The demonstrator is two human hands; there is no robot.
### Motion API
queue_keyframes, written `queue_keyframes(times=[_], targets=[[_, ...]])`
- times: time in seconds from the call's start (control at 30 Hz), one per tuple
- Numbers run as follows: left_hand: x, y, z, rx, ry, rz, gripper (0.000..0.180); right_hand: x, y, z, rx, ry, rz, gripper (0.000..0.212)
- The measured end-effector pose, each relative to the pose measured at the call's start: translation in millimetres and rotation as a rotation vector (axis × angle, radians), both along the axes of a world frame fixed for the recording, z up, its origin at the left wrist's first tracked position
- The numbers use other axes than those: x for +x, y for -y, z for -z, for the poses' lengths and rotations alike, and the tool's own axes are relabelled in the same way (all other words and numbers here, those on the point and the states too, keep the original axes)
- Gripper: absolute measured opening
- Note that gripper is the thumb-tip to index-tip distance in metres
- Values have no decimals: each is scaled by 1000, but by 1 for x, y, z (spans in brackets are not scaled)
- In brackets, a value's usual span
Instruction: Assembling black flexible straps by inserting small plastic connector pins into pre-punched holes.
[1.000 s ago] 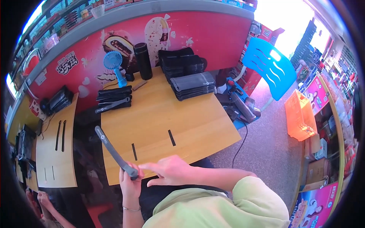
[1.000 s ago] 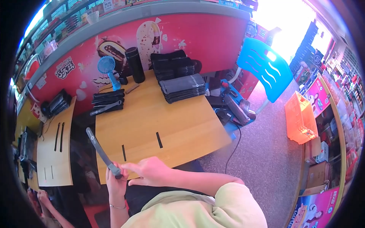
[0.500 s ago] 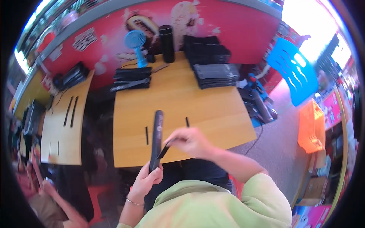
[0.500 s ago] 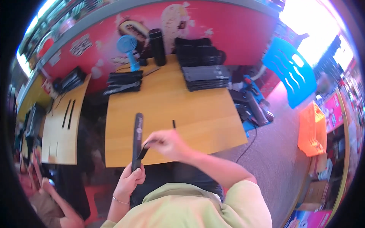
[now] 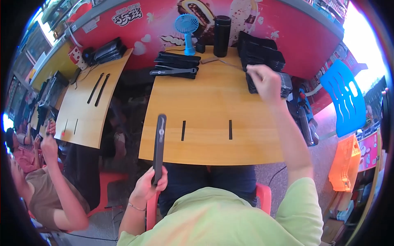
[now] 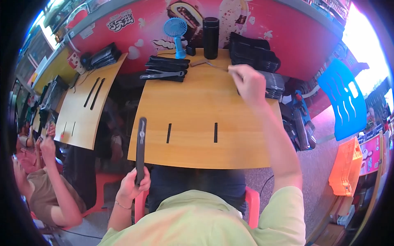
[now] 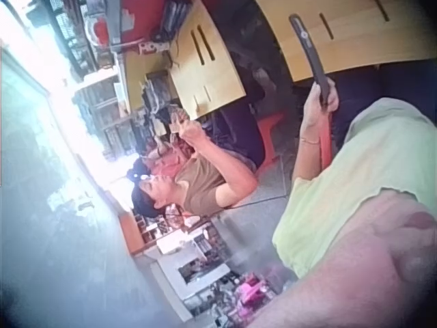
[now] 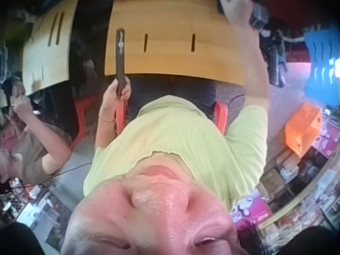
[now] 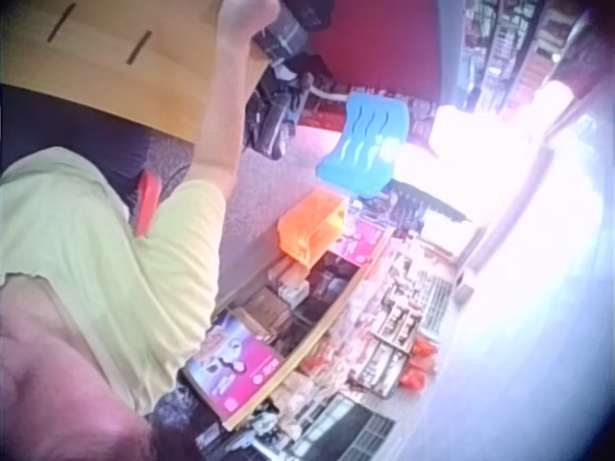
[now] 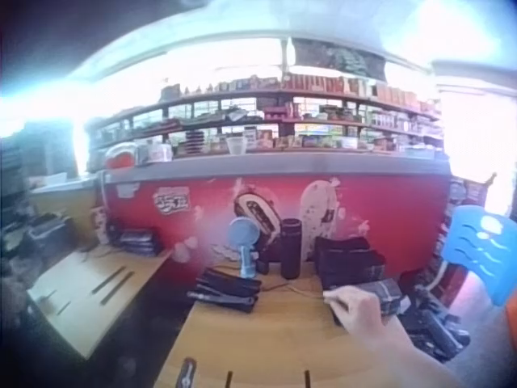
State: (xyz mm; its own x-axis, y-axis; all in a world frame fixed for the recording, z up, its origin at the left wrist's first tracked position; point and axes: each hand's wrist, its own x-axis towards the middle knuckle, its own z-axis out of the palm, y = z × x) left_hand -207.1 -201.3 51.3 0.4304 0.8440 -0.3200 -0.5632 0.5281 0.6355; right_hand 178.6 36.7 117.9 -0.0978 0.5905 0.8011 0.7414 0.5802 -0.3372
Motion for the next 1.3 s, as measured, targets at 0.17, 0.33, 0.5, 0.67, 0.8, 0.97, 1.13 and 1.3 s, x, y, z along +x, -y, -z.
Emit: queue_keyframes(times=[0.17, 0.33, 0.5, 0.67, 0.8, 0.97, 1.13, 1.3], targets=[[37, -24, -3, 95, 55, -37, 25, 2, 25, 94, -284, 491, 20, 14], [76, -44, -4, 191, 111, -34, 30, 3, 51, 109, -457, 421, 85, 34], [97, -57, -9, 173, 114, -64, 31, -21, 87, 69, -527, 203, 46, 33], [104, -63, -1, 252, 139, -227, 33, -86, 161, 31, -568, 59, -293, 38], [111, -61, 1, 289, 71, -303, 34, -107, 184, 34, -569, -36, -324, 38], [117, -55, -8, 312, 28, -397, 35, -114, 186, 42, -509, -173, -308, 37], [120, -52, -3, 352, -29, -439, 35, -116, 186, 48, -447, -146, -254, 40], [122, -55, 5, 637, -270, -514, 33, -121, 188, 43, -616, -248, -268, 39]])
